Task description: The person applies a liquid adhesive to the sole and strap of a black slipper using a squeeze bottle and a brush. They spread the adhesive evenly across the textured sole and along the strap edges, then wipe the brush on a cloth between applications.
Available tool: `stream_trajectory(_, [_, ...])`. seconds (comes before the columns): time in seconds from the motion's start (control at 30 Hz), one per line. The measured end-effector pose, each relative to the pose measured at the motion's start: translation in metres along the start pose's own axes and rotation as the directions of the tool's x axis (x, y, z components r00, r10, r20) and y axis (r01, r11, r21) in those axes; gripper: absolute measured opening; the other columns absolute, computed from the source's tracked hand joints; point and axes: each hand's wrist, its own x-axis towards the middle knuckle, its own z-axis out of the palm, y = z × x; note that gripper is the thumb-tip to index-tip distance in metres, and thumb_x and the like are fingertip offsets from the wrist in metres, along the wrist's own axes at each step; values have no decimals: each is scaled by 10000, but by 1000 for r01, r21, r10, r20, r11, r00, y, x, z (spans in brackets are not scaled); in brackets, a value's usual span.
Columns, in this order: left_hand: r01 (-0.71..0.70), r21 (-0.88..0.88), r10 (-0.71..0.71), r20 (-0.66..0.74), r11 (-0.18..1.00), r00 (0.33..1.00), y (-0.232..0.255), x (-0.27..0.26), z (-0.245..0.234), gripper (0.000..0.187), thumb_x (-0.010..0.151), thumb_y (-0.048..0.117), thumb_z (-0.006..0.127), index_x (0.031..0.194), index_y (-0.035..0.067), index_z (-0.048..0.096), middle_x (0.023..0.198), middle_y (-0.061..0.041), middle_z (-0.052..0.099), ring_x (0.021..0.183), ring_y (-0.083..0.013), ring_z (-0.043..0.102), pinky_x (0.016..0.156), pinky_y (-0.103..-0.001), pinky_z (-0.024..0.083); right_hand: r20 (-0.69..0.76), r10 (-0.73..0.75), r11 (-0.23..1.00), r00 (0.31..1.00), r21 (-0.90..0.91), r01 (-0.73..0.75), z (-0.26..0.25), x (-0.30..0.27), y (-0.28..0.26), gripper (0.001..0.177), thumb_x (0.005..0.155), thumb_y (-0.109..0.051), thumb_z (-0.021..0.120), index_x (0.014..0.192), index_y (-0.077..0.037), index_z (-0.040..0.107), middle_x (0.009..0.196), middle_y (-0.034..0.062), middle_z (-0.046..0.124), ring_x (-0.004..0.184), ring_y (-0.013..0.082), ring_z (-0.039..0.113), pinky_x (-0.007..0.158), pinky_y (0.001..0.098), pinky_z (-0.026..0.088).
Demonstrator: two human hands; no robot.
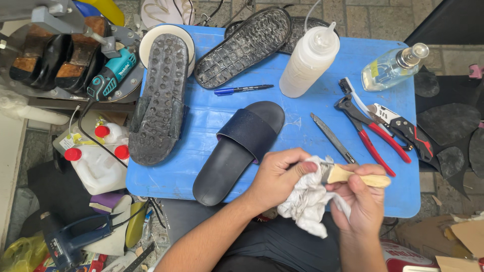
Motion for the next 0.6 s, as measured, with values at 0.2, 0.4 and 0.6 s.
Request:
stream_trajectory(0.2, [-4, -369, -105, -274, 929, 956, -25, 6, 21, 188, 1032, 161, 665, 1053, -20, 708, 906, -10, 717, 795, -41, 620, 701, -221, 511, -145, -175, 961, 974, -239, 137, 27, -17, 29, 212, 1064, -62, 641, 1236, -65, 516, 1213, 246, 697, 1008, 317, 713, 924, 419, 617])
stream_trajectory(0.4, [-45, -370, -113, -394, 928, 912, -22, 15, 15, 210, 1051, 193, 637, 1071, -9, 694, 915, -19, 713, 795, -45, 630, 701, -223, 520, -130, -199, 972, 971, -155, 178, 30, -9, 16, 188, 1087, -59, 630, 1239, -71, 520, 1180, 219, 691, 993, 316, 718, 898, 434, 628])
stream_trajectory(0.6, [6, -157, -37, -200, 988, 979, 0, 7, 18, 244, 993, 155, 707, 1167, -15, 714, 1012, -17, 721, 888, -48, 649, 779, -229, 536, -142, -130, 980, 981, -165, 106, 19, -2, 7, 133, 1097, -23, 613, 1199, -38, 531, 1129, 228, 687, 959, 313, 713, 871, 424, 617])
